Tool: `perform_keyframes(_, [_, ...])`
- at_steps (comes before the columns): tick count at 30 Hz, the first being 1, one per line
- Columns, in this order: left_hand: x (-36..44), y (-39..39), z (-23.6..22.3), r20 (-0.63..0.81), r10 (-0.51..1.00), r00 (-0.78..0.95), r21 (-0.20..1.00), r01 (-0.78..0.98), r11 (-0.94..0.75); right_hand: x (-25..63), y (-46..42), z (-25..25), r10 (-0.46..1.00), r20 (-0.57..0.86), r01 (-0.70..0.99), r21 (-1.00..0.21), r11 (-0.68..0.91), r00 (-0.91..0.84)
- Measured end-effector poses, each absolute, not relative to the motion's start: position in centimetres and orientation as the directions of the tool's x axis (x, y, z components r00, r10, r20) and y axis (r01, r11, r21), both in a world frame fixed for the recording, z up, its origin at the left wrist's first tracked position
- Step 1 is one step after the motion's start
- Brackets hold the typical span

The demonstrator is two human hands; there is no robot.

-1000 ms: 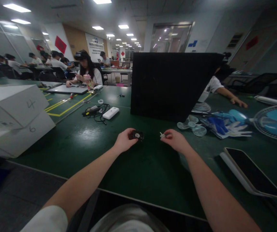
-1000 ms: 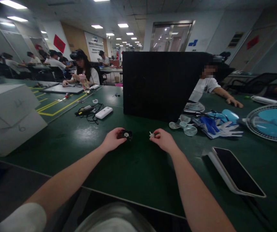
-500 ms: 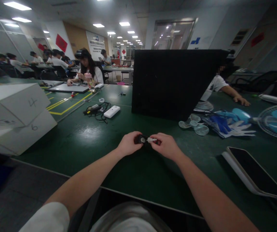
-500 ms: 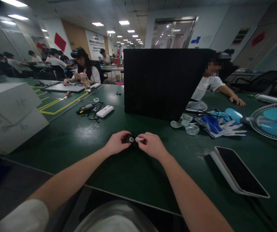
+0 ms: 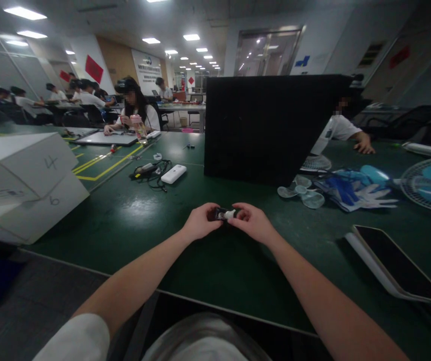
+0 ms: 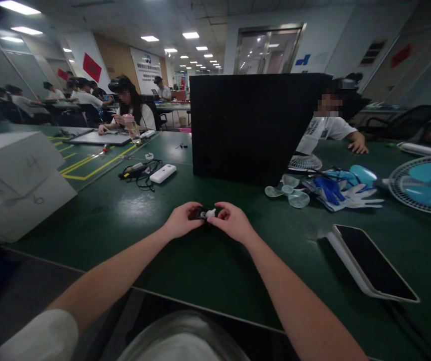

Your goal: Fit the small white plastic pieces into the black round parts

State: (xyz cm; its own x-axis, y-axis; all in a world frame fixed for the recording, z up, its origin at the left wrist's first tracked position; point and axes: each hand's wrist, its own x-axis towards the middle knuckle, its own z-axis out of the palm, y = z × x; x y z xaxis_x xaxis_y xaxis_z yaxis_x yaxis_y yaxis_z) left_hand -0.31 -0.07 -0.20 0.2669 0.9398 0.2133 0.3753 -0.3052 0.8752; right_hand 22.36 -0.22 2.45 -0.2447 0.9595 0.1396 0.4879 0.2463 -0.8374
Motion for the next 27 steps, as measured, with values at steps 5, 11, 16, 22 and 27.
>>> perform_keyframes(5, [-0.2,-0.3,0.0,0.194,0.940,0.280,0.889,0.355,-0.289,22.8,-0.6,4.0,0.947,0.301,0.454,-0.832,0.318,-0.112])
perform_keyframes(11, [-0.3,-0.4,0.1,0.169,0.945,0.280,0.879,0.392,-0.273,22.7,-0.7,3.3,0.920,0.313,0.456,-0.800,0.390,-0.238])
perform_keyframes(16, [-0.6,0.2,0.0,0.142,0.951,0.275,0.920,0.318,-0.229,23.7,0.5,2.5,0.971,0.237,0.222,-0.946,0.238,-0.033])
perform_keyframes(22, [-0.9,0.9,-0.6,0.099,0.961,0.258,0.941,0.289,-0.175,27.4,3.3,2.4,0.977,-0.201,-0.421,-0.894,-0.154,0.069])
perform_keyframes(27, [-0.9,1.2,-1.1,0.108,0.958,0.264,0.943,0.278,-0.183,29.5,4.6,1.6,0.945,-0.328,-0.618,-0.747,-0.244,0.022])
